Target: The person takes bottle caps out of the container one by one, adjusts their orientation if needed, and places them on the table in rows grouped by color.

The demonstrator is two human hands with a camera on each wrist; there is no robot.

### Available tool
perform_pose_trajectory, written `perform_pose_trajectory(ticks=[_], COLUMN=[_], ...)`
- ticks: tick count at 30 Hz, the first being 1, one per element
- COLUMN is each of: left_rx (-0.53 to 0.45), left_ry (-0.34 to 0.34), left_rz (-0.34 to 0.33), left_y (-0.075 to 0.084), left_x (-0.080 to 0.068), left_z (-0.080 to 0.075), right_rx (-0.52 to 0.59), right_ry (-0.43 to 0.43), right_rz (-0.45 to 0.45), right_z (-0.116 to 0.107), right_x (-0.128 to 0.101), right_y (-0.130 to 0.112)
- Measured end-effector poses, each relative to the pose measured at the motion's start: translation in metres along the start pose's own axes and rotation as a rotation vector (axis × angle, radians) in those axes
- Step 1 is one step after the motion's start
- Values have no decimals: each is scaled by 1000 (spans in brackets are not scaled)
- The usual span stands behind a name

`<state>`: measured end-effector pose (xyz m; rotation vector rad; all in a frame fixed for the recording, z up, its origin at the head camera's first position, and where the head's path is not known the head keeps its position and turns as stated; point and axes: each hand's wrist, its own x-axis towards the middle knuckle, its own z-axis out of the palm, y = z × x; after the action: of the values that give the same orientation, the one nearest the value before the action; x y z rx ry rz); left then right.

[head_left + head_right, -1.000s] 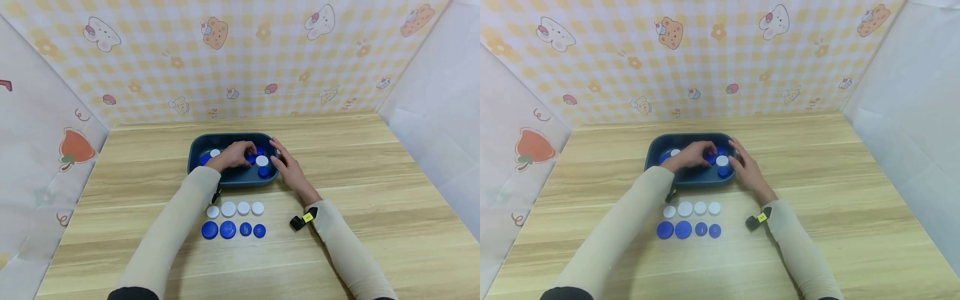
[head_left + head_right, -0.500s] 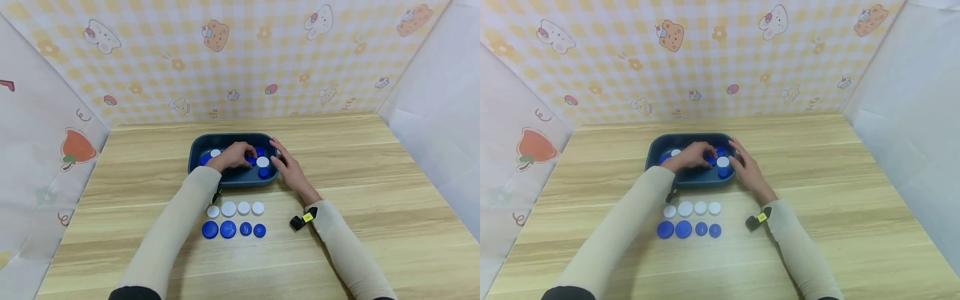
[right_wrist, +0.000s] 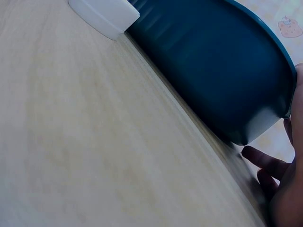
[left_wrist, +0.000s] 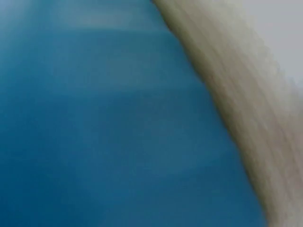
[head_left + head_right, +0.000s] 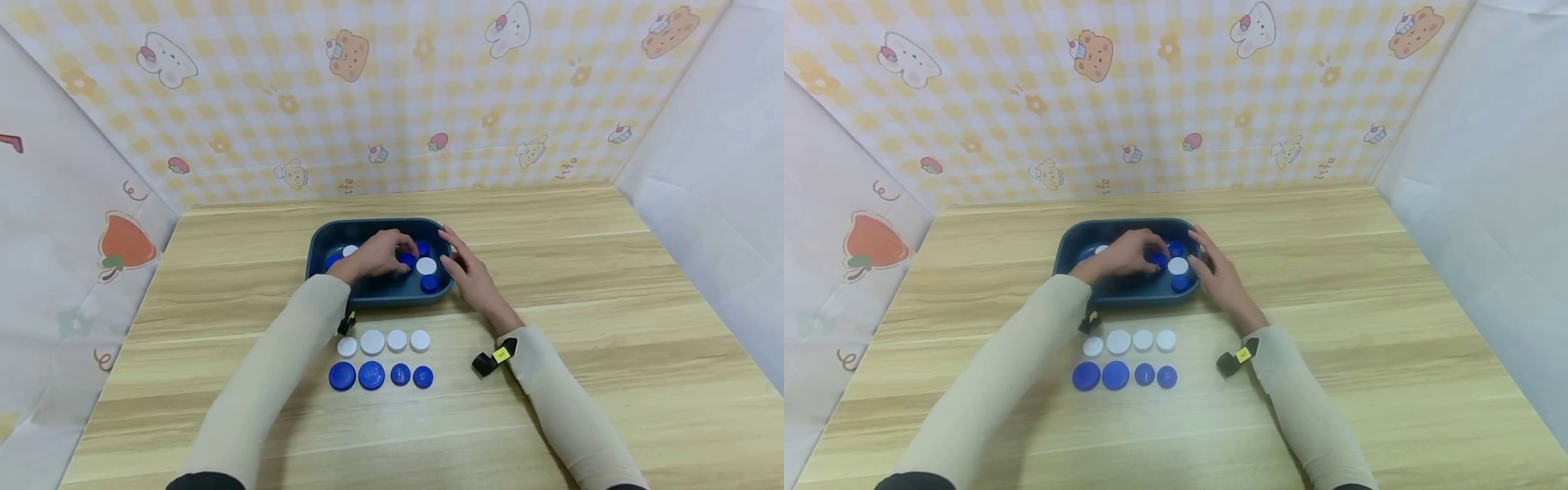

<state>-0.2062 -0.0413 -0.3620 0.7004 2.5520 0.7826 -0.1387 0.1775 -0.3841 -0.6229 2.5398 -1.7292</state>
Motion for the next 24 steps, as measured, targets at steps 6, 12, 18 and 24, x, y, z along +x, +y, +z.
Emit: perform_pose_trajectory(ticks=[6, 12, 18, 24], left_rx=[33, 28, -55, -9], left_ry=[10, 84, 163, 167], left_rz=[39, 104, 225, 369], left_y=[9, 15, 32, 52], left_x=[-11, -26, -49, -69], left_z=[-7, -13, -20, -10], right_rx=[-10, -14, -20, -35], right_ry=[-1, -2, -1, 5], right_rz=[9, 19, 12, -8], right_z=[0, 1, 1, 0], right_x=[3, 5, 5, 5], right_y=[-2, -4, -2, 0])
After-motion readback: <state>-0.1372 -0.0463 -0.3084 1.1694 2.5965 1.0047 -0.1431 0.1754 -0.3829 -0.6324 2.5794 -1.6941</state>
